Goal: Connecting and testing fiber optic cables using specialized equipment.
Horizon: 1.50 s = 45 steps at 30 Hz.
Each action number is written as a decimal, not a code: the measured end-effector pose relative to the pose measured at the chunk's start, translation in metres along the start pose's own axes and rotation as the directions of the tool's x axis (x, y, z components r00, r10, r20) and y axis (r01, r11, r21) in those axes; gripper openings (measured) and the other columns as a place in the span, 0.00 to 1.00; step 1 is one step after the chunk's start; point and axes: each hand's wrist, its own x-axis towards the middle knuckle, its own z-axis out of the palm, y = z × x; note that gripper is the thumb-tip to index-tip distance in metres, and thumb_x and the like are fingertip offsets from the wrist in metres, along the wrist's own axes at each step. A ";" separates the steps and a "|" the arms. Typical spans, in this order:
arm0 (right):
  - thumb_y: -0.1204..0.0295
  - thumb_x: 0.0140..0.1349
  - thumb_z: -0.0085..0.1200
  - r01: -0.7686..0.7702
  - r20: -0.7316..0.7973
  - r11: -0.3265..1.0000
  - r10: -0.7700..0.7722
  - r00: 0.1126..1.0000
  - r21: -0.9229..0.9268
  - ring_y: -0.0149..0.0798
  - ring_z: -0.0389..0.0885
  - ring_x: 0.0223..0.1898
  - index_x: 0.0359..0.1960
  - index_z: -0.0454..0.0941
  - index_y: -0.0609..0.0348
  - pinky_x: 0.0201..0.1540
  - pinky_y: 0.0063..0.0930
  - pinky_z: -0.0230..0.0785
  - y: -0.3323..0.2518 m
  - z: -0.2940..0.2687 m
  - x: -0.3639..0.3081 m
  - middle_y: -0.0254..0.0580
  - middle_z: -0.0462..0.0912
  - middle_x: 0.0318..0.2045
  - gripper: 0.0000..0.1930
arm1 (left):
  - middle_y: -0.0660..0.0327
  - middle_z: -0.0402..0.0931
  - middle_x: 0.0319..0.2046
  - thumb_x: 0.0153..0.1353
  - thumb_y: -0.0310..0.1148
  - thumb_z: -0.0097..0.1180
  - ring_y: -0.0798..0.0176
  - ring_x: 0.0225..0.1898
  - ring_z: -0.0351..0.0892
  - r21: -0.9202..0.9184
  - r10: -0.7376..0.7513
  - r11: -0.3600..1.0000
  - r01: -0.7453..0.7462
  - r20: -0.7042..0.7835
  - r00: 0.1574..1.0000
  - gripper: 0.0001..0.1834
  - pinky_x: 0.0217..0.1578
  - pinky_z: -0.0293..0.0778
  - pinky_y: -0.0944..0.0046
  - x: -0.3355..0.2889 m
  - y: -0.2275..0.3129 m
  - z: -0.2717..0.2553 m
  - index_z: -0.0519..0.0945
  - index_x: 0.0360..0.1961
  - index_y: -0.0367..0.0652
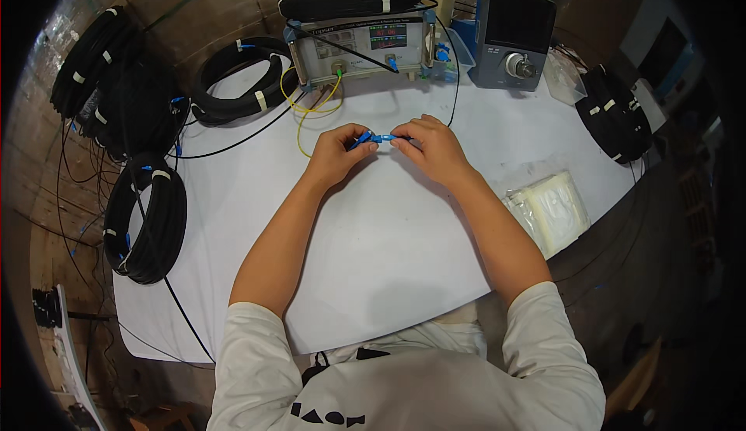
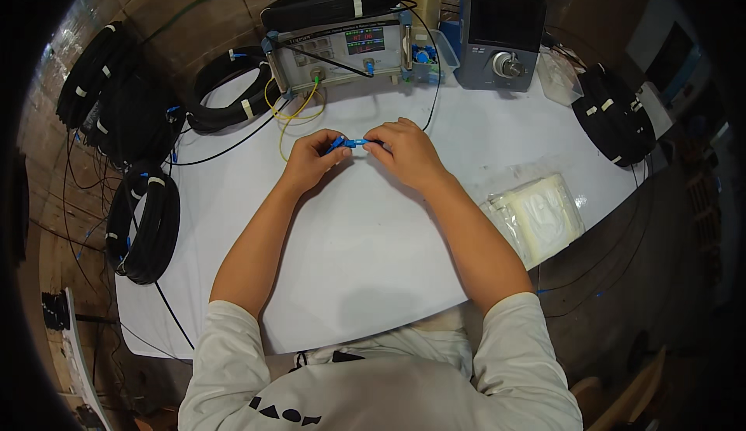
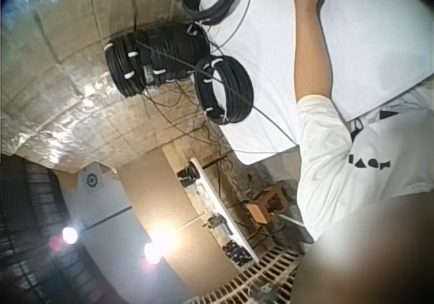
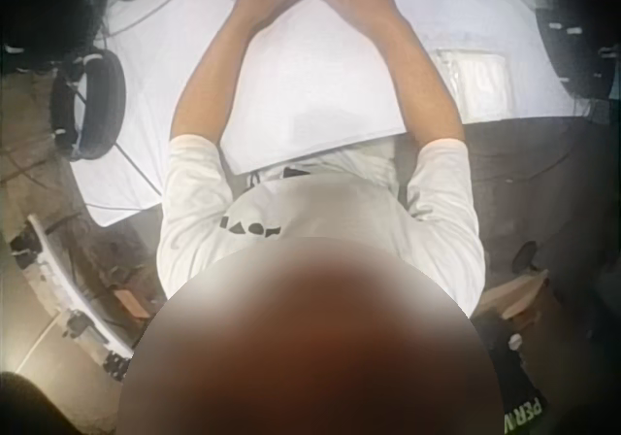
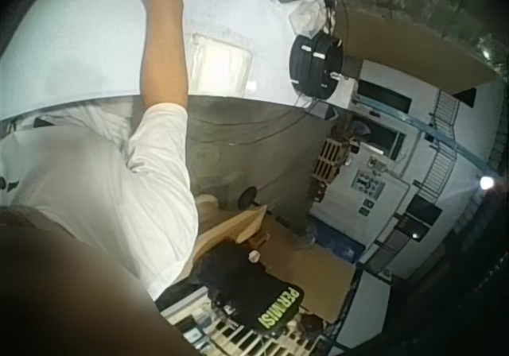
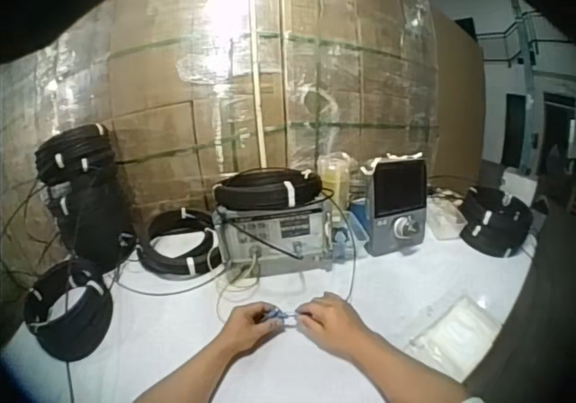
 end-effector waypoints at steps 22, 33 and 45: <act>0.70 0.60 0.59 -0.013 0.065 1.000 0.013 0.998 -0.007 0.47 0.82 0.32 0.36 0.80 0.57 0.60 0.49 0.65 -0.001 0.005 0.000 0.43 0.84 0.29 0.06 | 0.67 0.79 0.27 0.56 0.27 0.66 0.75 0.29 0.71 0.040 0.026 0.999 -0.027 0.022 0.999 0.10 0.33 0.70 0.72 -0.001 0.000 0.003 0.83 0.38 0.35; 0.69 0.58 0.61 -0.034 0.062 0.999 0.032 0.998 0.031 0.47 0.81 0.31 0.34 0.82 0.57 0.54 0.42 0.69 -0.002 0.007 -0.001 0.44 0.84 0.27 0.07 | 0.65 0.81 0.29 0.56 0.27 0.67 0.74 0.31 0.74 0.027 0.008 1.000 -0.009 0.049 0.999 0.10 0.36 0.72 0.72 -0.002 0.006 0.004 0.83 0.39 0.35; 0.68 0.58 0.61 -0.056 0.078 0.998 0.054 0.996 0.033 0.47 0.80 0.30 0.34 0.82 0.57 0.52 0.42 0.68 -0.001 0.009 0.001 0.43 0.84 0.27 0.07 | 0.64 0.81 0.29 0.56 0.28 0.67 0.74 0.30 0.74 0.049 0.015 0.999 -0.016 0.024 1.000 0.11 0.35 0.73 0.71 -0.002 0.001 0.007 0.83 0.40 0.35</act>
